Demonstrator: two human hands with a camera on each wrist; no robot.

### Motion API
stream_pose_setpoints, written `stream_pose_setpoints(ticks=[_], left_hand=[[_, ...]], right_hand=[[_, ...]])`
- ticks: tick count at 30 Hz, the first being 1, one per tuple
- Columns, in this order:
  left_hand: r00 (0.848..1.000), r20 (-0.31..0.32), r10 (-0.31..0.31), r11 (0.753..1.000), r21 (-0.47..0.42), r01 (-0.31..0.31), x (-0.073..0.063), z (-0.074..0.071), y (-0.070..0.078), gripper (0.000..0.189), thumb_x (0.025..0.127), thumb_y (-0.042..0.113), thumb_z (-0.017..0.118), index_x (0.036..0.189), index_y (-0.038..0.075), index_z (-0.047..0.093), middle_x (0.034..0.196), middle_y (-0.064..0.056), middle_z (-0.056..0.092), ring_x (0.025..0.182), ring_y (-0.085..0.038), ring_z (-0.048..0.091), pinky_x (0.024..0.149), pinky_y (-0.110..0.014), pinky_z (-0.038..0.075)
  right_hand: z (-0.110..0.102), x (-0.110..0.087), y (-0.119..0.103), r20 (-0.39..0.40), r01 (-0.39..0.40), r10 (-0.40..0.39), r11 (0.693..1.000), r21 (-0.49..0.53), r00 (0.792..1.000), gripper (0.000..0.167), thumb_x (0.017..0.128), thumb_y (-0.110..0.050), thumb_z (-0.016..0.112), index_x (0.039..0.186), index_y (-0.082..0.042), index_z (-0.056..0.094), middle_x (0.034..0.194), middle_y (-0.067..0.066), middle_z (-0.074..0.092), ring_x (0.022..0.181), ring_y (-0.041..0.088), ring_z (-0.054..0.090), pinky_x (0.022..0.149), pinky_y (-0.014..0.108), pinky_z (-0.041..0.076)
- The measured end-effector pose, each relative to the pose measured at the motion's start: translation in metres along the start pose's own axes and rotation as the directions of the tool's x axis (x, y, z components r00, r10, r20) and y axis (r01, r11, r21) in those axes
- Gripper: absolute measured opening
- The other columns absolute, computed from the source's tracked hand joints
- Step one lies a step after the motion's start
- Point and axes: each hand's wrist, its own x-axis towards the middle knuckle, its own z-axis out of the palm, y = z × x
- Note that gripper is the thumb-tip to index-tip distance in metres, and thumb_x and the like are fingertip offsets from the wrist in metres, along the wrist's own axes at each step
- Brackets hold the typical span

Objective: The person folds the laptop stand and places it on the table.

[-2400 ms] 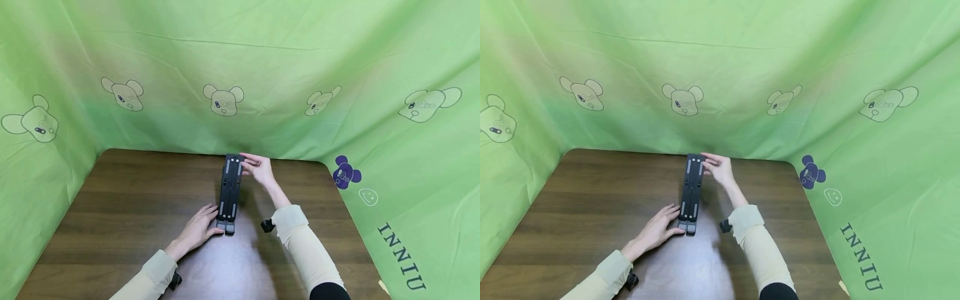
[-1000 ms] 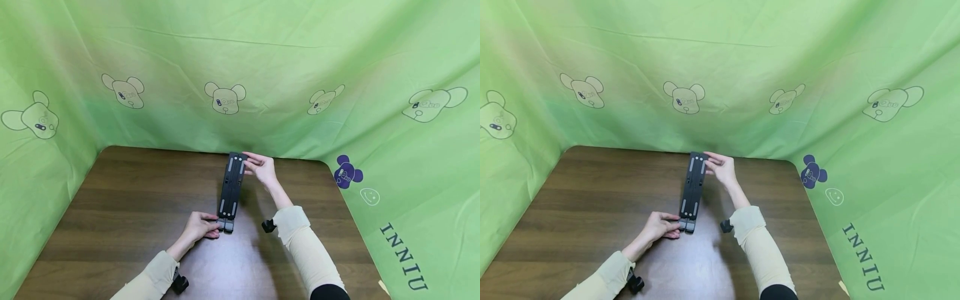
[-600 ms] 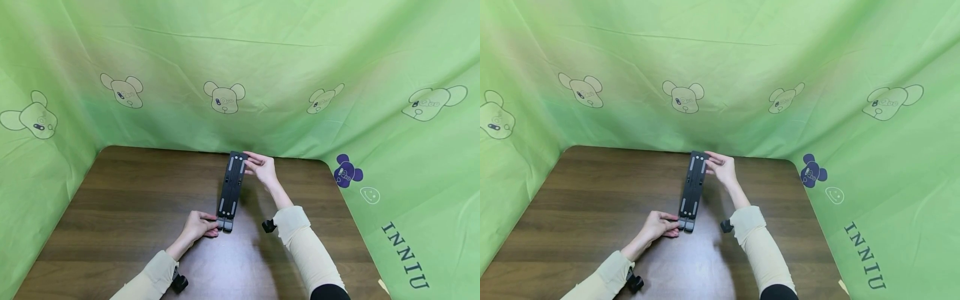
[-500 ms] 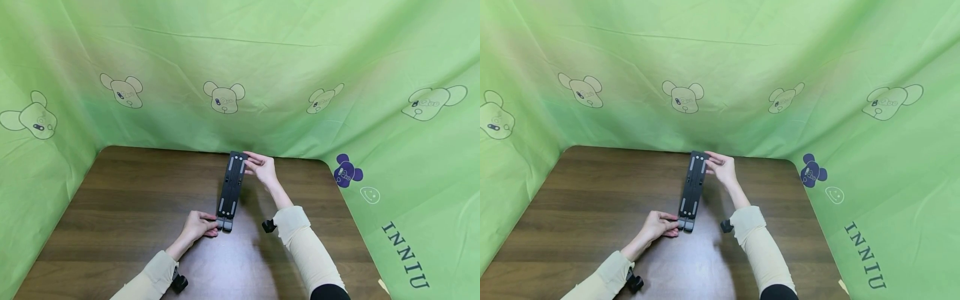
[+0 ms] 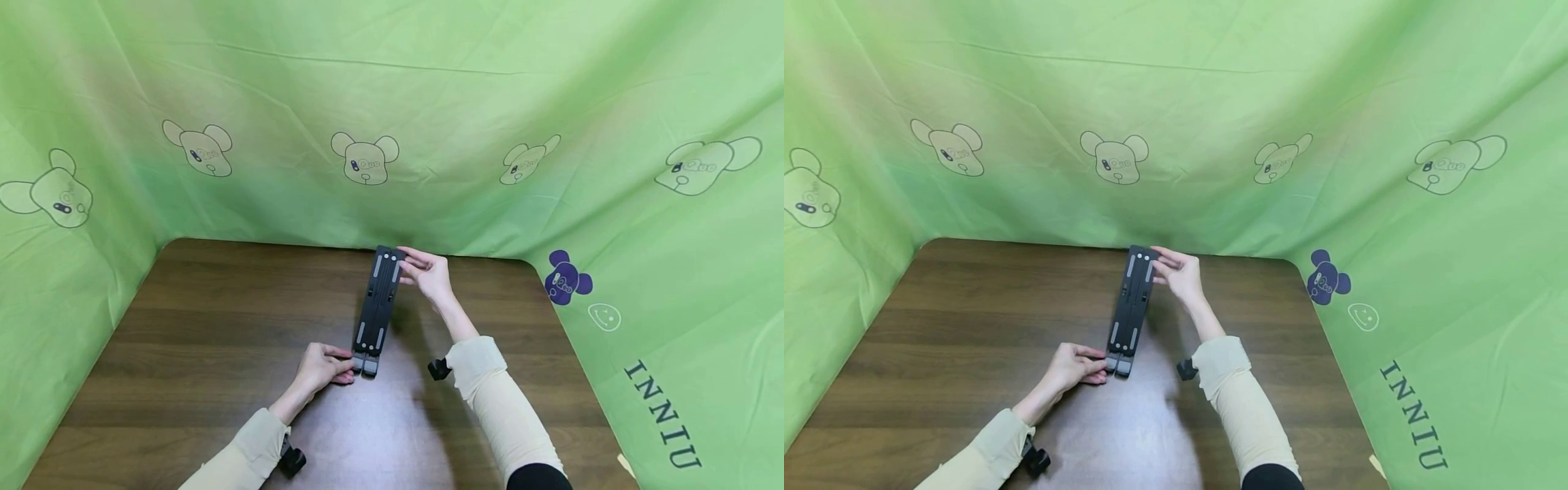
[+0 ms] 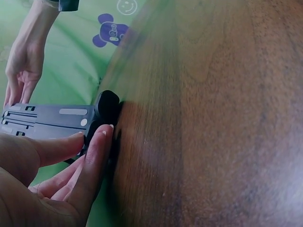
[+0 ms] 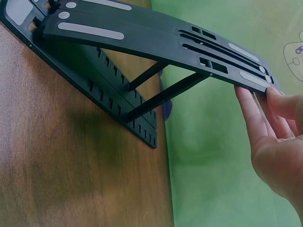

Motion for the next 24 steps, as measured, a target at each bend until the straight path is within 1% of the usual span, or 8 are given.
stream_pose_setpoints(ticks=[7,12,16,24], left_hand=[[1.0,0.0,0.008,1.0,-0.003,-0.008,0.0014,-0.0017,-0.0002,0.03,0.097,-0.013,0.072,0.123,-0.027,0.065,0.088,-0.038,0.077,0.058,-0.01,0.075,0.06,-0.024,0.066],[1.0,0.001,0.02,1.0,-0.005,-0.02,0.0007,-0.002,0.001,0.03,0.096,-0.014,0.071,0.122,-0.029,0.064,0.089,-0.04,0.077,0.058,-0.009,0.075,0.06,-0.023,0.066],[1.0,-0.013,0.02,1.0,-0.01,-0.02,0.0006,-0.0024,0.0015,0.03,0.096,-0.015,0.071,0.122,-0.029,0.064,0.088,-0.039,0.077,0.057,-0.008,0.074,0.06,-0.023,0.066],[0.999,-0.028,0.028,0.999,-0.028,-0.028,0.0022,-0.0043,0.001,0.029,0.096,-0.016,0.07,0.122,-0.029,0.064,0.086,-0.036,0.078,0.057,-0.007,0.074,0.061,-0.022,0.066]], right_hand=[[-0.0011,-0.0003,0.0006,0.004,0.0,0.0,1.0,-0.004,1.0,0.043,0.103,0.011,0.067,0.146,0.009,0.065,0.102,-0.001,0.083,0.084,0.003,0.08,0.082,0.03,0.07],[-0.0007,-0.001,0.0005,-0.007,-0.004,0.004,1.0,-0.001,1.0,0.043,0.103,0.012,0.067,0.145,0.008,0.065,0.097,-0.005,0.082,0.084,0.002,0.08,0.084,0.033,0.07],[0.0005,-0.002,0.0,-0.022,0.0,0.0,1.0,-0.008,1.0,0.042,0.102,0.012,0.067,0.144,0.007,0.067,0.092,-0.008,0.08,0.083,0.002,0.08,0.084,0.034,0.071],[0.0012,-0.0037,-0.0003,-0.049,0.005,-0.005,1.0,0.0,0.999,0.042,0.102,0.011,0.068,0.144,0.008,0.067,0.095,-0.003,0.081,0.08,0.003,0.079,0.078,0.028,0.07]])
